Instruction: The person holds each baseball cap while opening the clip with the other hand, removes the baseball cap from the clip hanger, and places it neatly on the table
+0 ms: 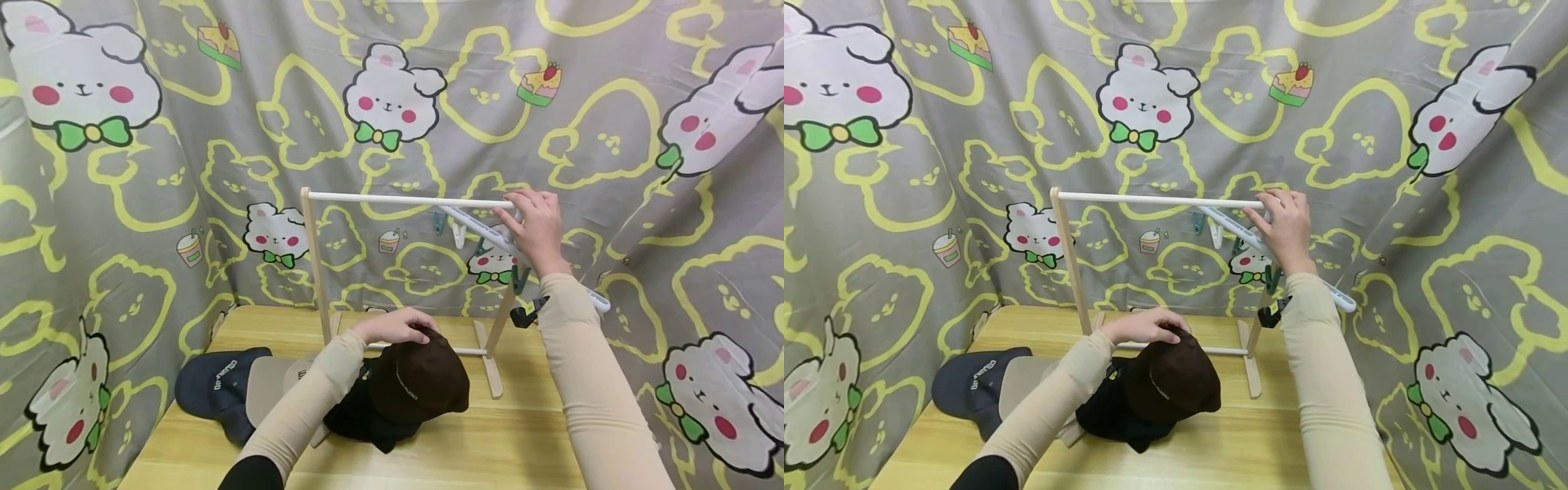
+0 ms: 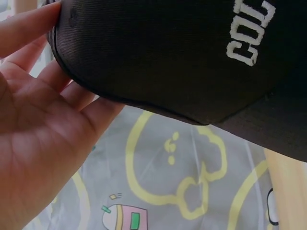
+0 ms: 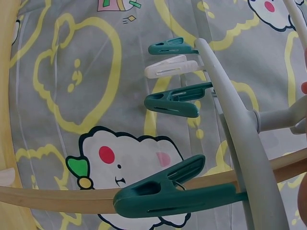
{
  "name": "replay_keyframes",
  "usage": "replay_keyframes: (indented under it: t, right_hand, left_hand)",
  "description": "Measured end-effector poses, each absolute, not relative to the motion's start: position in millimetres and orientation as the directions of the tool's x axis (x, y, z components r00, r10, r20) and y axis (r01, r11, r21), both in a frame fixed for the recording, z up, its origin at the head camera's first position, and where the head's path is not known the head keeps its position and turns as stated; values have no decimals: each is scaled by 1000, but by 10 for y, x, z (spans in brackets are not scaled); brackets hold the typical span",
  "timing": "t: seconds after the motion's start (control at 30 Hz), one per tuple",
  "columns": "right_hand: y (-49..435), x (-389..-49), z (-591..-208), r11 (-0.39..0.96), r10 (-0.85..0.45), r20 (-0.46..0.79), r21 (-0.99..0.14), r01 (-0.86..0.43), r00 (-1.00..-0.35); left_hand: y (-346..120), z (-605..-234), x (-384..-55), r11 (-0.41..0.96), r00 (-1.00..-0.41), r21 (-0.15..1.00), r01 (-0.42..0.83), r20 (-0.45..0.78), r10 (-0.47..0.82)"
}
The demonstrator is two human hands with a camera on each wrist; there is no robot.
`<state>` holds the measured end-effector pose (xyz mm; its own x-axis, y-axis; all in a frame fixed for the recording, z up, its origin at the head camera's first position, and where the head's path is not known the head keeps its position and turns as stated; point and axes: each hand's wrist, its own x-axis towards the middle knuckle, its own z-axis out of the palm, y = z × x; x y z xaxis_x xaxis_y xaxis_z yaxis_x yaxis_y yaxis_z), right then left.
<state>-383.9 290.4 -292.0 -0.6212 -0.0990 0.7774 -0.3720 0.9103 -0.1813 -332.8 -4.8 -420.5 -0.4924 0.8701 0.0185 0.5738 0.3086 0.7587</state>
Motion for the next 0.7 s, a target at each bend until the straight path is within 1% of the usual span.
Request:
replay_keyframes:
  t: [0.1,0.2,0.4,0.6,0.7]
  right_hand:
    - [2907,-3841,-2929,907,-99,783,-183,-379,-615]
    - [2907,-3848,-2934,905,-100,788,-181,-384,-608]
    - [2901,-3864,-2946,907,-102,798,-171,-385,-594]
    - [2892,-3860,-2948,902,-99,806,-175,-394,-583]
    - [2899,-3856,-2942,902,-96,805,-179,-393,-586]
  left_hand:
    - [-22,-4255,-3331,310,-502,753,581,31,865]
    - [2,-4300,-3332,328,-526,737,591,44,849]
    - [66,-4384,-3320,370,-566,649,665,113,817]
    - [153,-4474,-3280,438,-630,580,687,175,756]
    - [199,-4491,-3250,454,-639,532,715,233,733]
